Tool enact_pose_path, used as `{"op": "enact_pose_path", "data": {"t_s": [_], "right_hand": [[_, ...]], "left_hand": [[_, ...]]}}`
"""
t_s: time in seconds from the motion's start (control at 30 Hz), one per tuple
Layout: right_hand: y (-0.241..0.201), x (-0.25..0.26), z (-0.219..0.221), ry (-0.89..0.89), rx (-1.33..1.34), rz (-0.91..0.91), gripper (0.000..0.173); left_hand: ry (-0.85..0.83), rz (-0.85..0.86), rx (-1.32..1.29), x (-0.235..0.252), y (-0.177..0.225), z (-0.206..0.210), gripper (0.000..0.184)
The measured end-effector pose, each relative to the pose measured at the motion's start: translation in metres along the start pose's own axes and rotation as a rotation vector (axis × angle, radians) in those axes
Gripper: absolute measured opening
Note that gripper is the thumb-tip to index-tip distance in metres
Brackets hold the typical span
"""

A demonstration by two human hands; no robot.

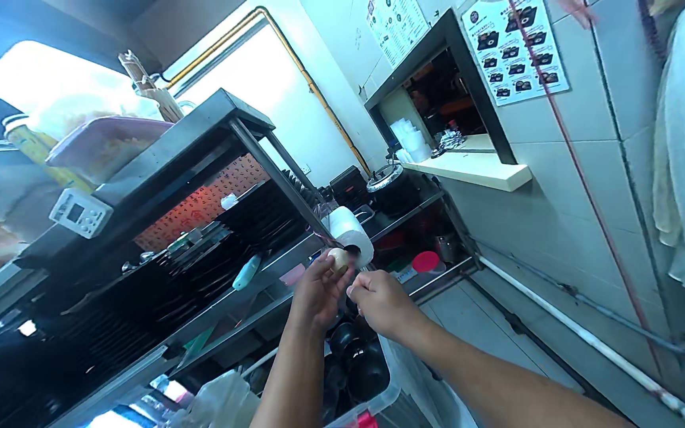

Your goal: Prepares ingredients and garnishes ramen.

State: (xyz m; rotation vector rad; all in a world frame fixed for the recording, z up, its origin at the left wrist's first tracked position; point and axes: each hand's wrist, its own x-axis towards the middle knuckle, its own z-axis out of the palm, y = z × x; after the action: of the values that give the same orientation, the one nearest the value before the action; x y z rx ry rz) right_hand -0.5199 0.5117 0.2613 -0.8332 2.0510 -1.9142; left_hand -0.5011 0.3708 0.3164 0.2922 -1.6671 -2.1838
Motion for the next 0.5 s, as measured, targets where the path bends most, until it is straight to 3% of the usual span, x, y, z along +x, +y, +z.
{"op": "enact_pose_path", "data": {"t_s": [0.5], "right_hand": [[0.012,0.002,-0.002,0.005,-0.066,0.03,0.031]], "left_hand": [[0.132,0.141,0.093,-0.004,-0.011,0.018,0.027]]}}
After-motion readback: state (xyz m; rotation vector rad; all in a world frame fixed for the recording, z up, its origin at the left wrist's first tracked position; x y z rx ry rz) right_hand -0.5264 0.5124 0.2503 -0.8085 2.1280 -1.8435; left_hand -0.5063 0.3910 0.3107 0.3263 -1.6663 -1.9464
